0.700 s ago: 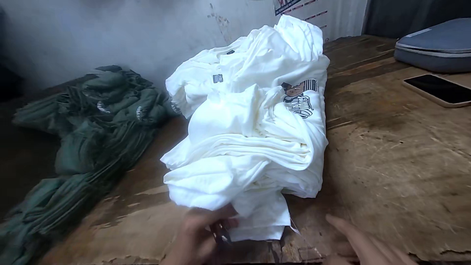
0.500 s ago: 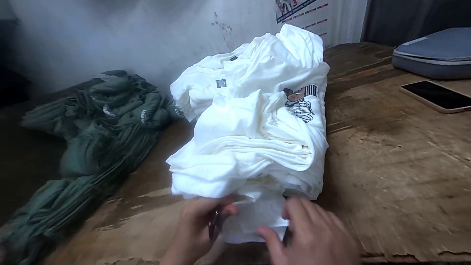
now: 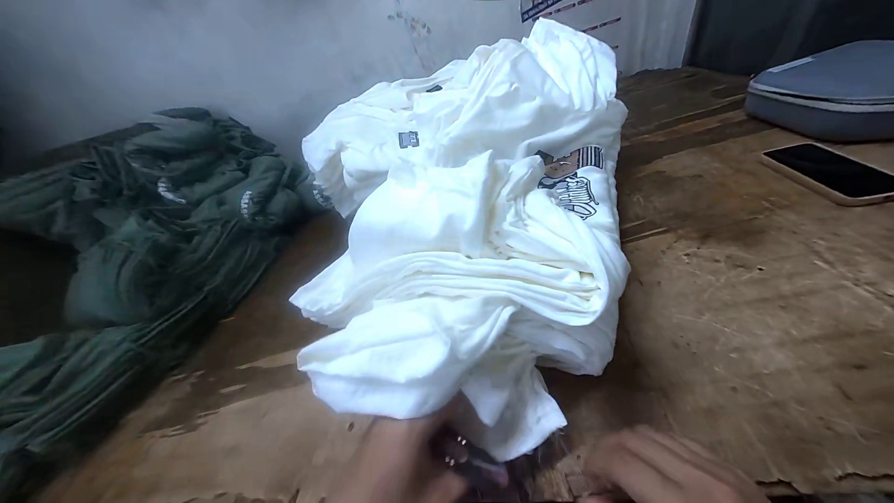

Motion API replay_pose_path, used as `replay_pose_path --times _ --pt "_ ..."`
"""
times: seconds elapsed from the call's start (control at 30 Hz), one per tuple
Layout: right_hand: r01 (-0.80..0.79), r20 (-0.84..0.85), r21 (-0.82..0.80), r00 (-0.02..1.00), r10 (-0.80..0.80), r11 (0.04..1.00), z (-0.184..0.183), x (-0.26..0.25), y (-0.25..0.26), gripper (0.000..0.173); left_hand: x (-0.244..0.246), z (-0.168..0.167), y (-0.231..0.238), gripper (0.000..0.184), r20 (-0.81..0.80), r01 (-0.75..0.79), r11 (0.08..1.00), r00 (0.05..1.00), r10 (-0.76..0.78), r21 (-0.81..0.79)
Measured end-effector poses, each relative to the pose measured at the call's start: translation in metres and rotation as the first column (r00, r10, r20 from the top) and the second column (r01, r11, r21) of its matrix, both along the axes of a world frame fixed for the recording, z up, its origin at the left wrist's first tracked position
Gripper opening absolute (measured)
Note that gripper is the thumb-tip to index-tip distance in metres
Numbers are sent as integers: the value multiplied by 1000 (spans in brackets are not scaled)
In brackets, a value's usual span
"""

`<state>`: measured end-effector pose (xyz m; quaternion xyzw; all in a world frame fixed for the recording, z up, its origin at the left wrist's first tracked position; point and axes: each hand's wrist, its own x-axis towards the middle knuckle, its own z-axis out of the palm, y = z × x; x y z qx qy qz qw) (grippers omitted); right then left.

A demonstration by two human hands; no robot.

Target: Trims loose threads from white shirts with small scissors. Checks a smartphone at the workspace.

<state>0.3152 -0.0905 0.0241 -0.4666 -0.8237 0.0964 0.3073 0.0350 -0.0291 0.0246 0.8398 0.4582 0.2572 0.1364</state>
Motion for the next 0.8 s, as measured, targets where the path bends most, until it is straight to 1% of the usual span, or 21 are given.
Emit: replay_pose_path --times 0.03,0.07,0.1,0.13,0.17,0.2,0.23,0.27,0.3,0.37,0.4,0.43,0.47,0.5,0.53,0.57,0.6,0.67,0.73,0.8 --pt "46 -49 48 998 -43 998 -1 -4 3 21 13 -1 0 40 74 -95 994 993 91 61" --pt "81 -81 124 994 -71 989 -5 -10 10 24 26 -2 1 40 132 -205 969 973 187 140" --pt "100 -74 220 994 -85 970 -12 -16 19 24 38 -3 5 36 165 -300 922 950 265 244" --pt "106 -53 317 994 -94 942 -20 -21 29 21 48 -6 11 28 193 -361 858 931 309 365" --pt "98 -53 396 995 -83 913 -29 -23 37 16 54 -9 18 19 221 -373 792 927 302 483" --pt "79 -82 428 995 -48 900 -34 -21 41 14 55 -13 24 12 220 -339 749 941 259 570" --pt "65 -120 410 993 -17 910 -33 -18 38 15 54 -16 28 8 189 -282 735 959 210 617" --pt "71 -151 353 988 -18 933 -27 -12 31 14 53 -19 27 5 142 -226 747 974 176 626" --pt "94 -164 273 985 -50 957 -18 -5 22 12 52 -19 23 7 91 -181 793 983 158 581" --pt "171 -136 109 978 -156 979 -3 9 7 9 48 -12 8 20 21 -96 918 995 96 385" --pt "205 -108 35 974 -200 978 2 12 3 12 47 -8 1 30 23 -50 955 999 45 291" --pt "230 -97 -29 968 -232 973 4 11 2 19 47 -6 -5 37 36 -15 970 999 7 241" --pt "252 -120 -78 958 -260 965 3 5 4 26 48 -4 -8 37 40 2 971 999 -12 239" --pt "271 -158 -107 945 -285 957 -2 -4 7 32 50 -5 -10 32 30 7 960 999 -16 279" --pt "290 -183 -113 934 -307 950 -8 -15 11 35 53 -6 -10 26 10 -2 940 1000 -1 341" --pt "312 -193 -100 925 -326 945 -13 -24 14 32 55 -7 -9 21 -12 -17 916 1000 24 400" --pt "349 -201 -69 913 -356 935 -19 -31 15 23 57 -7 -10 19 -32 -33 899 998 52 436" --pt "416 -249 -15 879 -406 909 -25 -33 16 14 56 -4 -11 16 -59 -56 884 994 93 463" --pt "470 -340 37 836 -432 882 -31 -30 16 12 56 -1 -13 18 -80 -49 888 992 96 457" --pt "484 -422 126 816 -395 866 -37 -29 18 13 60 -3 -12 20 -92 -20 889 993 69 457"
